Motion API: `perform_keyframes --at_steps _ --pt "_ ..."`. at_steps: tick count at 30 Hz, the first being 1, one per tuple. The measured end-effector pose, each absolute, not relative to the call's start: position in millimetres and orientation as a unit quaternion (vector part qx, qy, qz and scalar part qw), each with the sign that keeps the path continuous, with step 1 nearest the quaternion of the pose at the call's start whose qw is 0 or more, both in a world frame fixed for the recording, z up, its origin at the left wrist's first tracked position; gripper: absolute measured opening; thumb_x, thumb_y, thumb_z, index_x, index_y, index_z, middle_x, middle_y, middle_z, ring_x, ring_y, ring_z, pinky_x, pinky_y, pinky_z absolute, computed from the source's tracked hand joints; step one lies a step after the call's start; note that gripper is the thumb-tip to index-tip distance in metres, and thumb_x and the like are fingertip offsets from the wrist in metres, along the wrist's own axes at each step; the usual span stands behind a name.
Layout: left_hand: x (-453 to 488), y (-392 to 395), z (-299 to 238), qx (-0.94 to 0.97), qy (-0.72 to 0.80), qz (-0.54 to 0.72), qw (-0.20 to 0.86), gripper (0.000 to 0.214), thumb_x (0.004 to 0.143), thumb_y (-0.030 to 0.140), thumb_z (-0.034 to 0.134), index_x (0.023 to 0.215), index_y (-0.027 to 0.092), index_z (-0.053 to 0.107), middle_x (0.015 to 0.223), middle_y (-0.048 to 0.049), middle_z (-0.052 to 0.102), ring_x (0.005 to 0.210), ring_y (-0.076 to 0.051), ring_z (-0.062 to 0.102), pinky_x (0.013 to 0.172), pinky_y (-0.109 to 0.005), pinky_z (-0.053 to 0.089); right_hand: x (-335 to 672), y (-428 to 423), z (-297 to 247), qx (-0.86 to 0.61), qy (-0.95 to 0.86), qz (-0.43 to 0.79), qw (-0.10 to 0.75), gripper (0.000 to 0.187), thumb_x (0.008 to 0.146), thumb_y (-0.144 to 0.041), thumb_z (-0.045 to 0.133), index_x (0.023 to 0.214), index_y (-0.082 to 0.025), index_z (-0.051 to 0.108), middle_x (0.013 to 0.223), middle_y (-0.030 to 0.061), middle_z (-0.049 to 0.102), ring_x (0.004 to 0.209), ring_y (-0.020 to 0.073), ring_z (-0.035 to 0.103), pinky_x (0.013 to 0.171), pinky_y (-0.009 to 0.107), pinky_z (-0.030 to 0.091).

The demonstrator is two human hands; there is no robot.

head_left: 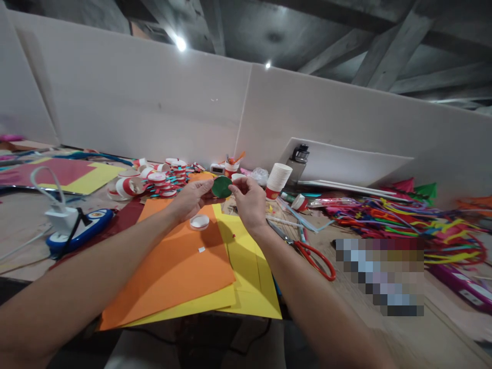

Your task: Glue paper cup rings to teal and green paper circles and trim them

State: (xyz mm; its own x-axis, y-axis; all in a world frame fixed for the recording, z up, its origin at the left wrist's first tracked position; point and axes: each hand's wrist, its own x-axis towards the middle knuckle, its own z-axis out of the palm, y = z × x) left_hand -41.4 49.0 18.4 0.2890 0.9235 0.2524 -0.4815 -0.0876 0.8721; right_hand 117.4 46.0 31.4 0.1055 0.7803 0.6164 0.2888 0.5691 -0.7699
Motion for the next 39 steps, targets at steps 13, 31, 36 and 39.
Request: perform_keyframes --at_steps 13,31,36,39 --pt "-41 48 20 0.495 0.227 0.561 0.623 0.026 0.088 0.031 0.056 0.098 0.01 0.069 0.093 -0.0124 0.073 0.088 -0.021 0.068 0.087 -0.045 0.054 118 49 30 -0.411 -0.63 0.258 0.606 0.012 0.073 -0.03 0.064 0.078 -0.02 0.06 0.073 -0.0001 0.063 0.066 0.0136 0.058 0.066 0.028 0.048" --pt "-35 48 13 0.56 0.2 0.538 0.598 0.029 0.085 0.035 0.061 0.103 0.014 0.068 0.105 -0.0111 0.067 0.106 -0.025 0.061 0.092 -0.044 0.052 114 51 28 -0.408 -0.622 0.344 0.572 0.018 0.07 -0.032 0.061 0.083 -0.018 0.058 0.077 -0.0009 0.062 0.067 0.0114 0.056 0.066 0.026 0.048" --pt "-36 50 11 0.576 0.195 0.527 0.593 0.03 0.084 0.035 0.062 0.105 0.015 0.068 0.105 -0.0108 0.067 0.108 -0.025 0.06 0.091 -0.044 0.053 116 56 24 -0.407 -0.622 0.343 0.574 0.015 0.069 -0.03 0.062 0.077 -0.018 0.058 0.071 -0.002 0.061 0.066 0.0118 0.056 0.065 0.026 0.047" --pt "-36 49 12 0.57 0.202 0.526 0.598 0.03 0.083 0.036 0.063 0.104 0.014 0.068 0.103 -0.0108 0.067 0.108 -0.025 0.06 0.091 -0.045 0.053 116 56 24 -0.408 -0.626 0.341 0.57 0.014 0.07 -0.029 0.062 0.078 -0.017 0.058 0.072 -0.0015 0.061 0.067 0.0124 0.057 0.067 0.027 0.048"
